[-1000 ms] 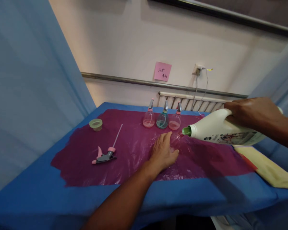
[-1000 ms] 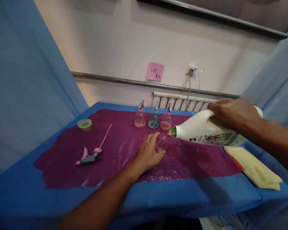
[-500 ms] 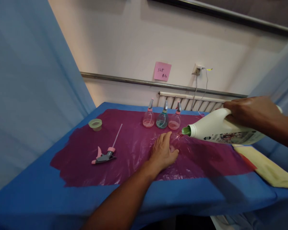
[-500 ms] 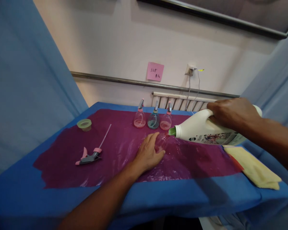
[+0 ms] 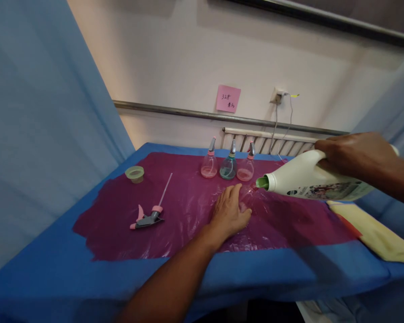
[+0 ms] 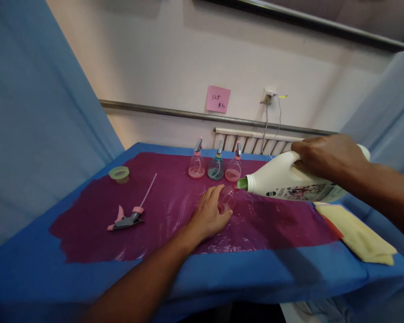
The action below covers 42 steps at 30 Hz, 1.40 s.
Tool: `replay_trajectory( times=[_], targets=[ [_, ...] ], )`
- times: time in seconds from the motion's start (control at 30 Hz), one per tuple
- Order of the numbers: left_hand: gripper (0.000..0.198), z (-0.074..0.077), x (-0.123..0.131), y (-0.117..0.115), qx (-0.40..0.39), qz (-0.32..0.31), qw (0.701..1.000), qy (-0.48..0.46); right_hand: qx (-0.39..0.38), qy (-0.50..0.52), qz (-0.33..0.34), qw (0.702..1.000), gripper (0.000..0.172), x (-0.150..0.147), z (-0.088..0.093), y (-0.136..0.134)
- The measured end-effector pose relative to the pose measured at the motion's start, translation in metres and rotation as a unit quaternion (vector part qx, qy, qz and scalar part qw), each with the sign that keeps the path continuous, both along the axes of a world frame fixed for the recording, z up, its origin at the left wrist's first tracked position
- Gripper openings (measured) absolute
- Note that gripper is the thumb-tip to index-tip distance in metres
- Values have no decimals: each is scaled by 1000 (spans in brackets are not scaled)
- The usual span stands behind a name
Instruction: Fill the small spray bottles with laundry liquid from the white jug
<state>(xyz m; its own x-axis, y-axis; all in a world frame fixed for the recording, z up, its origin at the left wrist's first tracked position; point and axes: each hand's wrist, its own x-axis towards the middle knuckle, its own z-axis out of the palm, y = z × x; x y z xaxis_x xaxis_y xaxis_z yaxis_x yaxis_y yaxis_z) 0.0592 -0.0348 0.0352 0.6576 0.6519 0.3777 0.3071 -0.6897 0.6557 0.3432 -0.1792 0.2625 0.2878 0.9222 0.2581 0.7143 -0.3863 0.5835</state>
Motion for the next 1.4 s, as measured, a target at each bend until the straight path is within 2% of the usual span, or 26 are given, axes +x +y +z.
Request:
replay_trajectory(
  times=[0.33,0.6,1.03,1.4],
  targets=[
    [81,4,-1,-1,-9,-3,1000,7,4,2,-13,1000,23,-6,4,2],
    [81,3,-1,-2,-10,-3,1000,3,13,10,11,1000,18,0,2,0],
    [82,4,-1,-2,-9,0,1000,7,-24,-8,-26,999,19,-4,5,1],
    [83,2,-1,-2,-7,-2,1000,1,-18,-2,-15,1000,21,-3,6,3]
  ],
)
